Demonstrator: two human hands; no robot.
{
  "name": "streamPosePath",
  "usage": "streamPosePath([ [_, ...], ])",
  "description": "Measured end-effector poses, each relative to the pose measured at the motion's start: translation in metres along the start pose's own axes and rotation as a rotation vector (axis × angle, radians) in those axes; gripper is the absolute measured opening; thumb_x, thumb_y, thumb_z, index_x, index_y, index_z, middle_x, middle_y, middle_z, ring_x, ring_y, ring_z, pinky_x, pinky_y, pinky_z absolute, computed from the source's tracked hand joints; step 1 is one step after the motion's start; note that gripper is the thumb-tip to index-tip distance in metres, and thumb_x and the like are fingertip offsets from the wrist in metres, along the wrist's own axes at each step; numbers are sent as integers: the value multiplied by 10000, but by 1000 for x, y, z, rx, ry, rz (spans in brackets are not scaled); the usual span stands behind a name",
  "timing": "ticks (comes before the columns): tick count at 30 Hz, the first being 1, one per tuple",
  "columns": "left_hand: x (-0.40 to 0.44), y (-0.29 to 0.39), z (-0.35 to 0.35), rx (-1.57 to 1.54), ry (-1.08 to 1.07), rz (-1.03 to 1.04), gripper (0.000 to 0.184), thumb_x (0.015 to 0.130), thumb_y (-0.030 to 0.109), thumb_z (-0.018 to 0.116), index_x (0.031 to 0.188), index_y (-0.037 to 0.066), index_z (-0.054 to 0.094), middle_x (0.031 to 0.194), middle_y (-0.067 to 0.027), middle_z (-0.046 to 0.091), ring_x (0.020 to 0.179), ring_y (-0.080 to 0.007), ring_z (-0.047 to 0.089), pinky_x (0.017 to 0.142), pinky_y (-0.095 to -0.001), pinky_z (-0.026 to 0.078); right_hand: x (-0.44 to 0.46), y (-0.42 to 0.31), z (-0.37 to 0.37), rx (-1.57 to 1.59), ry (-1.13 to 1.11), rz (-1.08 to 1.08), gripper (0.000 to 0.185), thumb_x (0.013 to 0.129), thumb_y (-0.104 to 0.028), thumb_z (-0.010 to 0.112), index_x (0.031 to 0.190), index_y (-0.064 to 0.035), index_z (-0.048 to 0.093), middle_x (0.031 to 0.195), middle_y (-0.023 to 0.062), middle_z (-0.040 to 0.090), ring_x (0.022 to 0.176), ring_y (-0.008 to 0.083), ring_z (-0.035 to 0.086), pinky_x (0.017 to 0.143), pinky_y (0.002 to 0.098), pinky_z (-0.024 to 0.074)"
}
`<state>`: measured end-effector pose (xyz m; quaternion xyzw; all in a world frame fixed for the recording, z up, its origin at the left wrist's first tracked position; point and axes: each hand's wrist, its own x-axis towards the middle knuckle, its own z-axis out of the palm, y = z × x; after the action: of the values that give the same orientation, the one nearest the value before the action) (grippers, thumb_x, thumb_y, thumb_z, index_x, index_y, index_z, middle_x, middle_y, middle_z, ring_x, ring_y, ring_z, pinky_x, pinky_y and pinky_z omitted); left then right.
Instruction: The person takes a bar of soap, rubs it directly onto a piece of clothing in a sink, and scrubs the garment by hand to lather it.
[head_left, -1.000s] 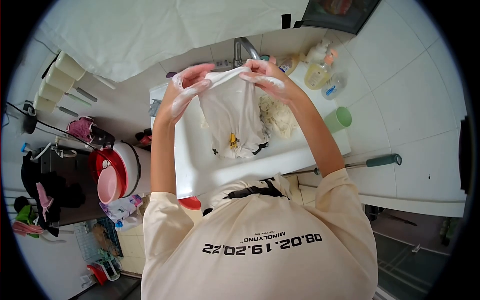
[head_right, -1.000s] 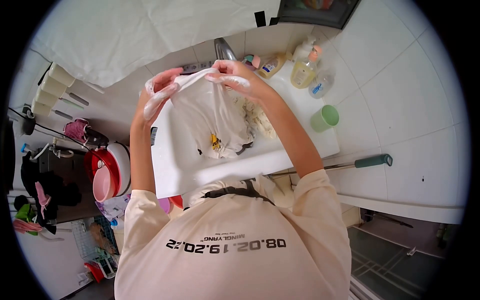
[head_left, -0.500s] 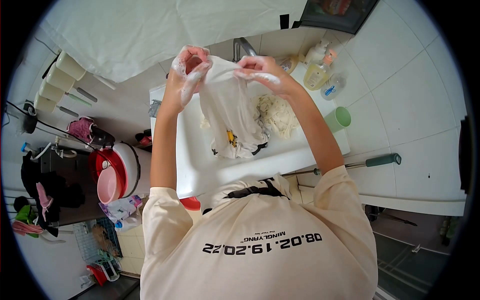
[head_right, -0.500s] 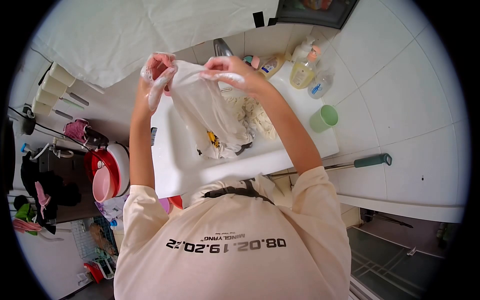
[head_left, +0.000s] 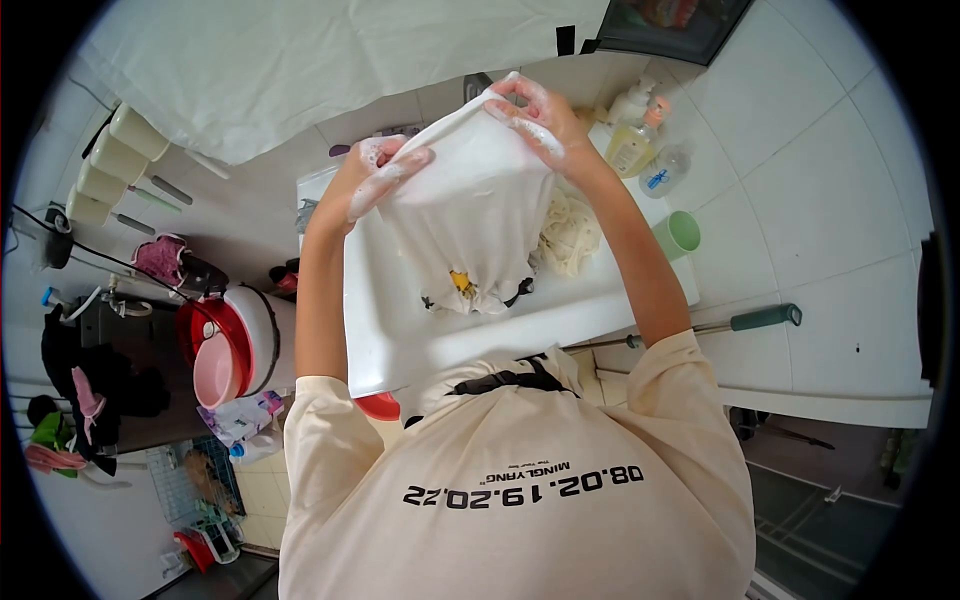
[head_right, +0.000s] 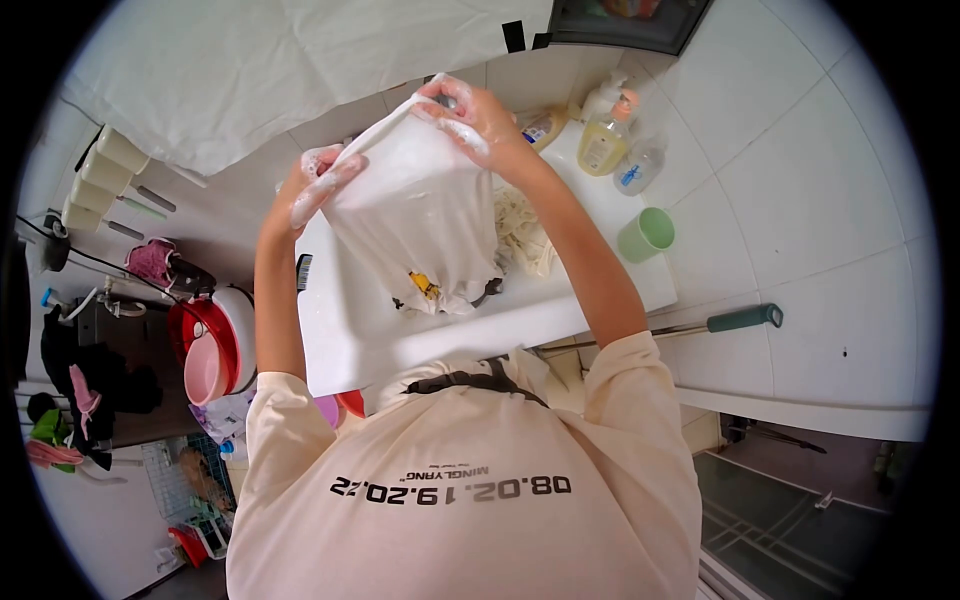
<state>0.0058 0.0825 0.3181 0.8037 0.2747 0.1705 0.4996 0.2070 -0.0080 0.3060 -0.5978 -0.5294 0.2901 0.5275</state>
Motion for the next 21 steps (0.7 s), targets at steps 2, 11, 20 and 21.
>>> streamPosePath([
  [2, 0, -1, 0, -6, 32, 13, 337, 743, 355, 551, 763, 20, 566, 644, 13, 476, 634, -73, 409, 582, -205, 325, 5, 11, 2, 49, -1, -52, 201, 815, -240, 536, 885, -57, 493, 677, -38, 489, 585, 34, 431, 528, 177, 352],
  [11, -3, 17, 6, -194, 59, 127, 338, 767, 323, 529, 869, 1, 556, 744, -24, 531, 709, -95, 464, 656, -217, 376, -13, -8, 12, -452, -185, 28, 501, 661, -534, 589, 590, -43, 522, 457, -10, 402, 418, 92, 349, 410, 247, 252],
  [20, 2, 17, 12, -396, 17, 89, 341, 760, 301, 552, 907, -6, 564, 795, -36, 560, 739, -94, 501, 669, -216, 396, -28, -25, 21, -482, -512, 68, 494, 618, -433, 655, 576, 36, 507, 468, 65, 416, 470, 151, 402, 474, 294, 326],
  [21, 2, 17, 12, -425, 10, 57, 337, 763, 297, 551, 909, -6, 566, 798, -37, 563, 739, -92, 506, 665, -215, 402, -30, -32, 15, -437, -559, 56, 474, 608, -413, 666, 596, 37, 516, 478, 61, 425, 469, 147, 403, 467, 292, 322],
])
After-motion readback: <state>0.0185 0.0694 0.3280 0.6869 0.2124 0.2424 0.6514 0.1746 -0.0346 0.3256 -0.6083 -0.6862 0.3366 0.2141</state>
